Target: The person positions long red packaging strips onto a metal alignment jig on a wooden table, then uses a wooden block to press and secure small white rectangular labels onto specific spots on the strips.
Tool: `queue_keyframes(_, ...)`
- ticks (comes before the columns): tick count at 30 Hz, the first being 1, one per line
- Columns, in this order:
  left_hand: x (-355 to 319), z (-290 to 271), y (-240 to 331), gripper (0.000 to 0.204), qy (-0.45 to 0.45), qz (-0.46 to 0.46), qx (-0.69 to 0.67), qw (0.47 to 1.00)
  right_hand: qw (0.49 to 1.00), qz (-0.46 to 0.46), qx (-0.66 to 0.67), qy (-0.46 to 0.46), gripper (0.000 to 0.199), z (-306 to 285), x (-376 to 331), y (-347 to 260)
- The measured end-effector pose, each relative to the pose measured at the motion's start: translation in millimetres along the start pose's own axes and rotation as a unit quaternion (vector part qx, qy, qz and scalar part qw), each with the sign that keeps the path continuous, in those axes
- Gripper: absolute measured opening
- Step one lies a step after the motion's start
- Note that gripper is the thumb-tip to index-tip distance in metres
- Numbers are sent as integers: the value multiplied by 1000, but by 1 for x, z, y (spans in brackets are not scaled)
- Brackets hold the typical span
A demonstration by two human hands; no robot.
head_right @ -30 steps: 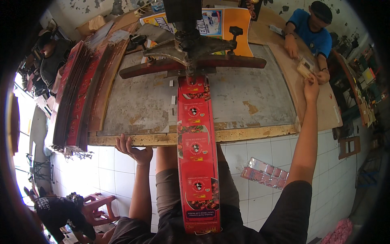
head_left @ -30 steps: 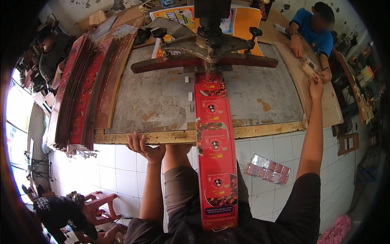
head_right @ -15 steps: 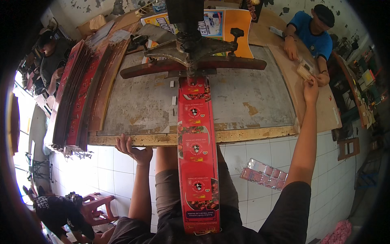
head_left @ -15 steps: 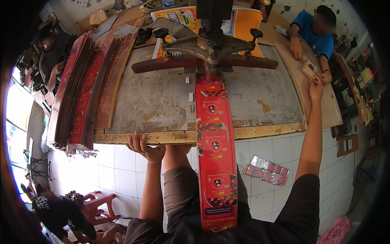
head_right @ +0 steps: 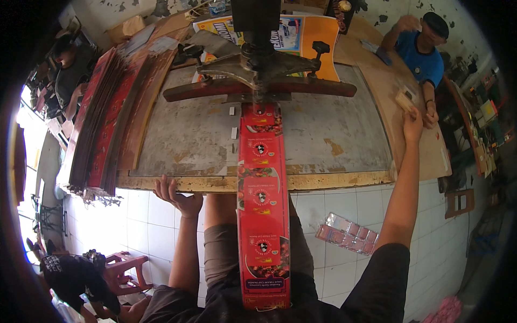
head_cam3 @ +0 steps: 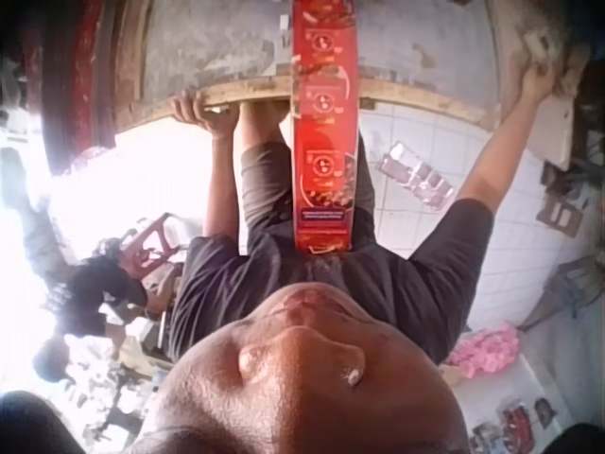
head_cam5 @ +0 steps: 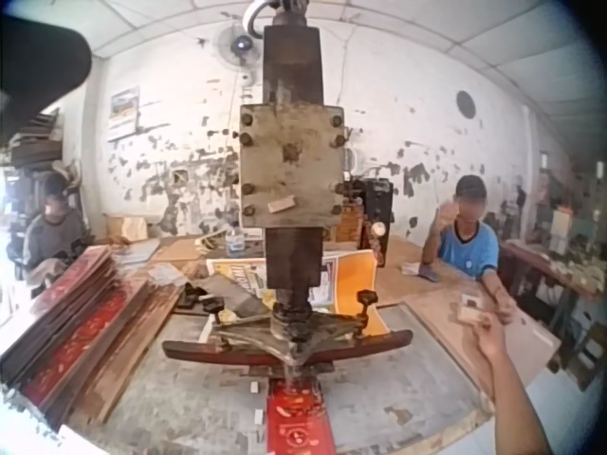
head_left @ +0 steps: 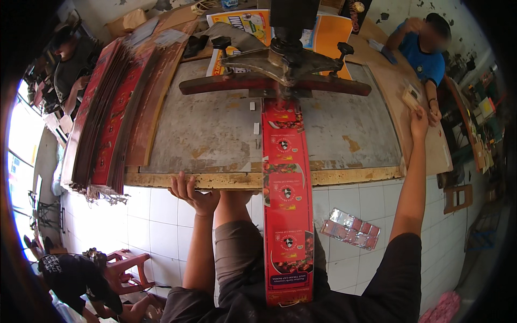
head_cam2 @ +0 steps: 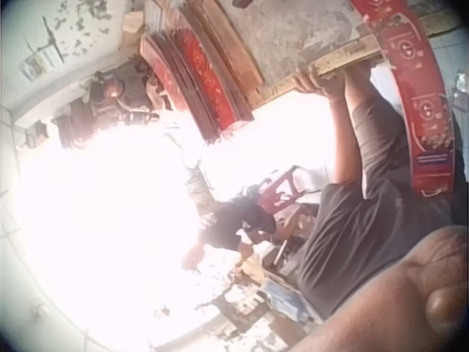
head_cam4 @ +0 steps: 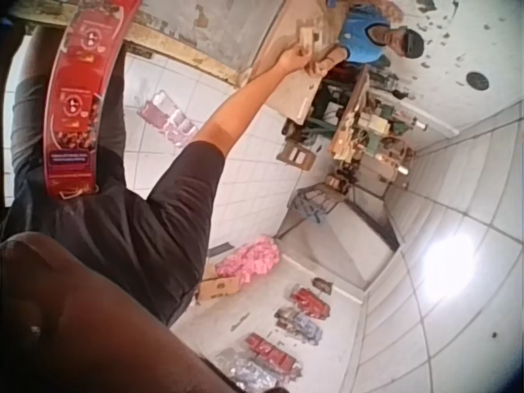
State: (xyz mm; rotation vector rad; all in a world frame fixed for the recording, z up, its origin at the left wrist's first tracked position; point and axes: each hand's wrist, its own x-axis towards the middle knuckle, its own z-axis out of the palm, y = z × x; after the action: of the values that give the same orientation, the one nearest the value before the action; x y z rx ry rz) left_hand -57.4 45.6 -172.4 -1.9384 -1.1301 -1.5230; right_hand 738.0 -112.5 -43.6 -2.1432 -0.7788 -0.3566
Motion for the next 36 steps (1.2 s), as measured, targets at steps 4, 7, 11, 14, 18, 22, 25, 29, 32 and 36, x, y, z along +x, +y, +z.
queue_keyframes(4,0,-4,-1,67,-10,1,17,1000,999,11,30,-12,44,5,-4,-6)
queue_keyframes(7,0,-4,-1,67,-11,1,18,1000,1000,4,15,-11,44,4,-4,-7)
queue_keyframes(11,1,-1,0,67,-2,4,9,1000,1000,13,21,-14,44,1,-4,-7)
queue_keyframes(14,1,-4,-2,67,1,6,4,1000,999,22,8,-24,45,1,-9,-16)
queue_keyframes(18,0,-5,0,69,-3,2,6,1000,1000,17,5,-18,45,0,-11,-21)
queue_keyframes(22,1,-7,2,69,-10,-5,-1,1000,999,-6,31,-9,46,-1,-11,-13)
queue_keyframes(25,2,-13,3,68,-28,-10,1,1000,1000,-6,-10,4,47,3,-21,-22)
queue_keyframes(29,2,-19,5,69,-55,-24,-3,998,999,-25,-40,4,48,3,-22,-24)
queue_keyframes(32,5,-25,8,71,-77,-34,-15,996,994,-64,-84,15,48,-3,-30,-32)
queue_keyframes(36,11,-35,10,73,-107,-38,-22,993,987,-147,-60,-14,44,-12,-81,-76)
